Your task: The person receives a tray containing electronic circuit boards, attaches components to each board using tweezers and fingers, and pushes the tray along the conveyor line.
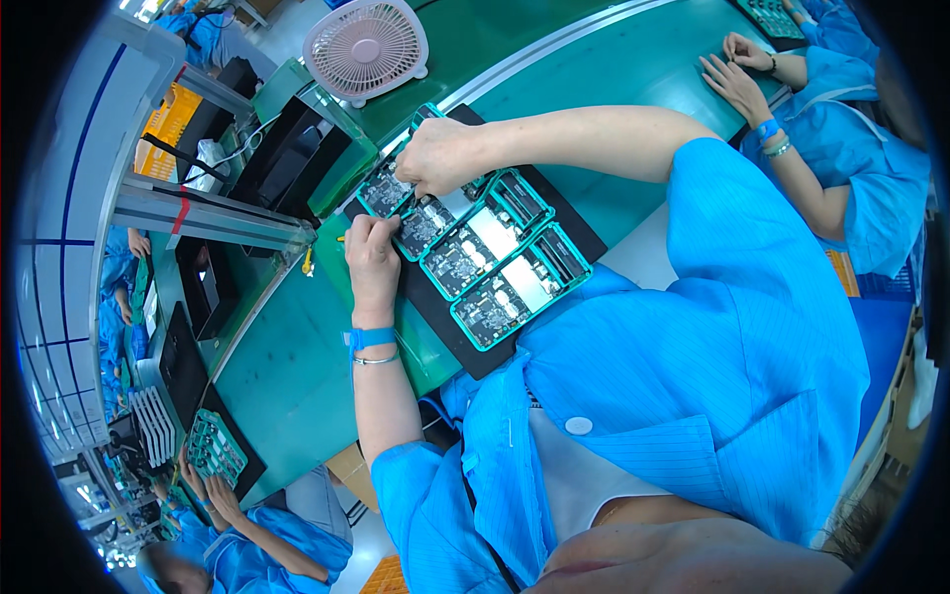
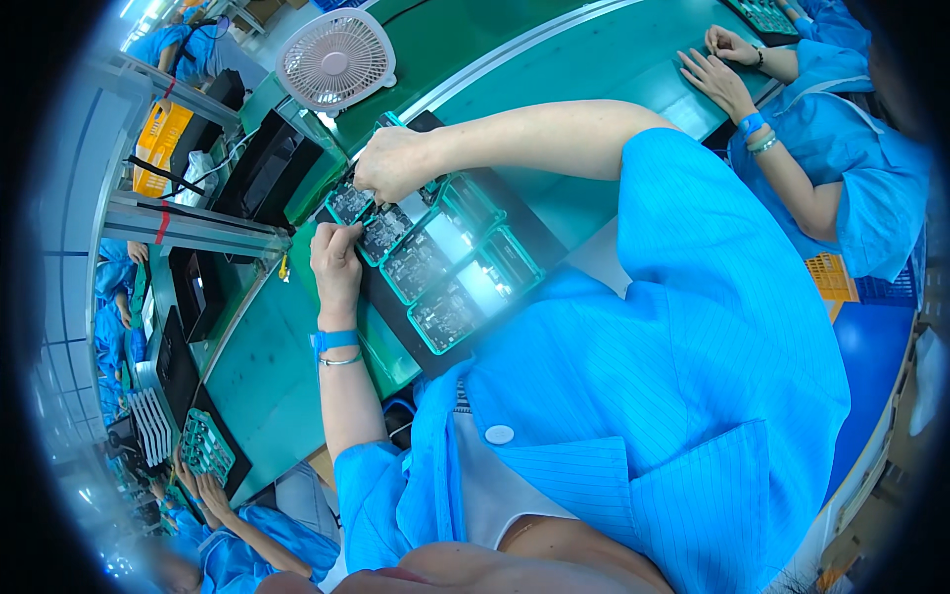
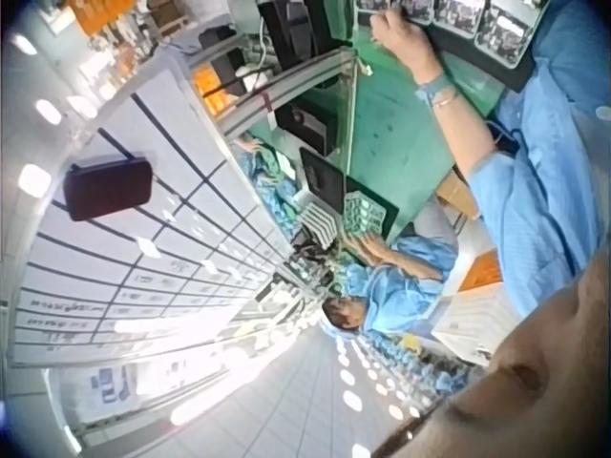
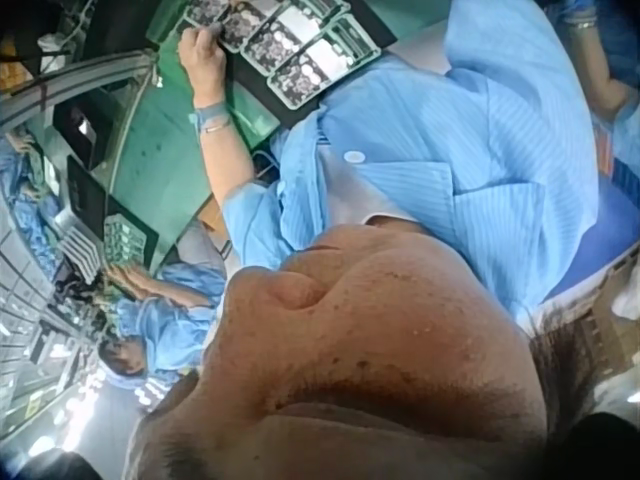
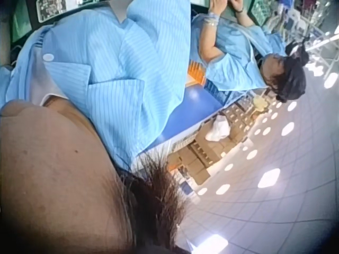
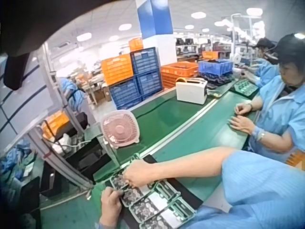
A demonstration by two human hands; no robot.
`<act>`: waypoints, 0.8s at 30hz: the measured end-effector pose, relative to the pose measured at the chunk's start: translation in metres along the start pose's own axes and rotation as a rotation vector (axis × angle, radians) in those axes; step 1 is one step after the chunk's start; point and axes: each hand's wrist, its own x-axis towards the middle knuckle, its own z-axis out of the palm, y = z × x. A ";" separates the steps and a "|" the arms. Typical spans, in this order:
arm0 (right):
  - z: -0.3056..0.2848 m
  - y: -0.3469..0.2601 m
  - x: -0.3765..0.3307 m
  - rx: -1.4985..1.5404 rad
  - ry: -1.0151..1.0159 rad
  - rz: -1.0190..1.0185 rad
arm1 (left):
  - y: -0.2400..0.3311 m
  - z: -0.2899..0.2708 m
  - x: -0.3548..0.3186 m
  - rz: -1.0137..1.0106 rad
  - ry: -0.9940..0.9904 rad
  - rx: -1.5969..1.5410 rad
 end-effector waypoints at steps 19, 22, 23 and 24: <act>-0.007 -0.031 -0.058 0.018 0.237 -0.136 | 0.053 -0.014 -0.040 -0.192 0.094 -0.197; -0.008 -0.039 -0.065 -0.004 0.143 -0.070 | 0.058 -0.011 -0.046 -0.165 0.083 -0.133; -0.008 -0.040 -0.065 -0.004 0.141 -0.070 | 0.058 -0.011 -0.046 -0.166 0.083 -0.135; -0.009 -0.040 -0.066 -0.008 0.133 -0.052 | 0.058 -0.010 -0.045 -0.152 0.072 -0.126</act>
